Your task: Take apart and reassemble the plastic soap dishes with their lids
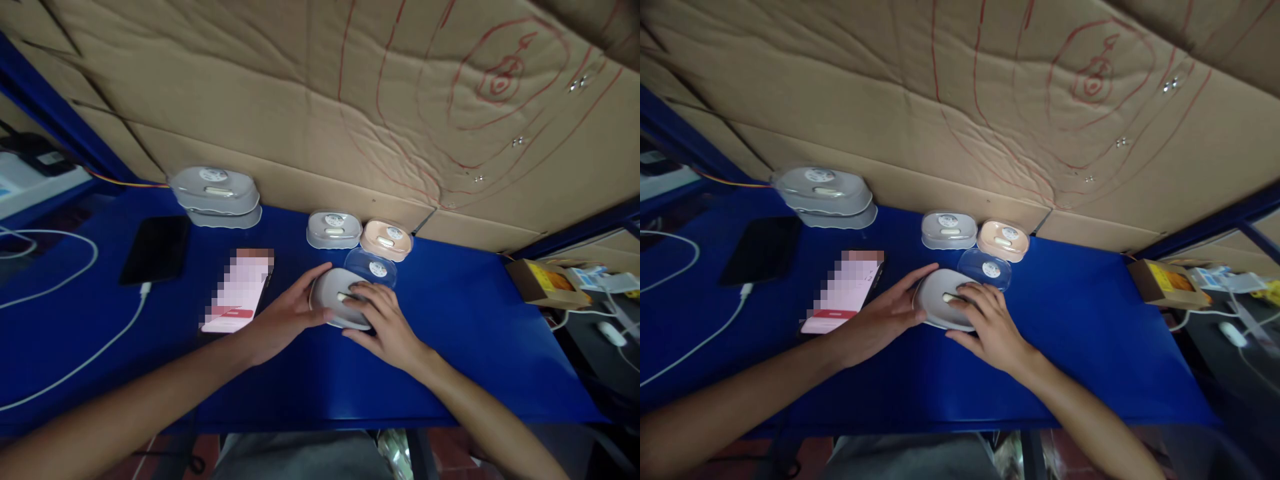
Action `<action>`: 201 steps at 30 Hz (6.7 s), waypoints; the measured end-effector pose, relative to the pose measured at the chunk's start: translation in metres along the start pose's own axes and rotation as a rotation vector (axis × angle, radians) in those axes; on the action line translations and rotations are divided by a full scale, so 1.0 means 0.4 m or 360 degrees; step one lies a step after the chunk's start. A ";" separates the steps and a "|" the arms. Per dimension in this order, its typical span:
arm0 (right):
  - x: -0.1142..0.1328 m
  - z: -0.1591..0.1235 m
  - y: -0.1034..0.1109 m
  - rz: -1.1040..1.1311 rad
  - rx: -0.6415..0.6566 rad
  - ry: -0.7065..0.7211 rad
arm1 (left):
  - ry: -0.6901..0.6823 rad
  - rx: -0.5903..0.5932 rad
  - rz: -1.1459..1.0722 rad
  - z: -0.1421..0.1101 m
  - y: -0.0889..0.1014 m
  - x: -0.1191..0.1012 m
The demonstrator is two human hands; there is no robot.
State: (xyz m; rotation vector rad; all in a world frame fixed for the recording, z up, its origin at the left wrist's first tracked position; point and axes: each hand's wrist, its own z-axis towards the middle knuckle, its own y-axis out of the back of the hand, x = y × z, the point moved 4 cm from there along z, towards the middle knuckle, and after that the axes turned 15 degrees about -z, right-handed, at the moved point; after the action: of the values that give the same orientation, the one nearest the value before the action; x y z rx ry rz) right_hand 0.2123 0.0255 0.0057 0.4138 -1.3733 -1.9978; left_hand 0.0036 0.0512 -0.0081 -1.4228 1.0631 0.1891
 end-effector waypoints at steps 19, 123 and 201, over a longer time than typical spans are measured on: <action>-0.180 -0.023 -0.022 0.0582 0.0045 -0.0753 | 0.0091 -0.0278 -0.0326 0.009 0.022 -0.014; -0.128 -0.001 0.017 0.0218 0.0264 -0.0083 | -0.0433 0.0525 0.2196 0.011 -0.014 -0.034; -0.048 -0.007 0.072 -0.0159 0.0140 0.0202 | -0.0143 0.0218 0.2250 -0.009 -0.003 -0.024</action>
State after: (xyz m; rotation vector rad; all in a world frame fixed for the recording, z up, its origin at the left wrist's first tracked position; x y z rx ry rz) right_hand 0.2380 0.0302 0.0287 0.6496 -1.3882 -1.9595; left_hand -0.0025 0.0523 0.0001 -0.3082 1.7890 1.1363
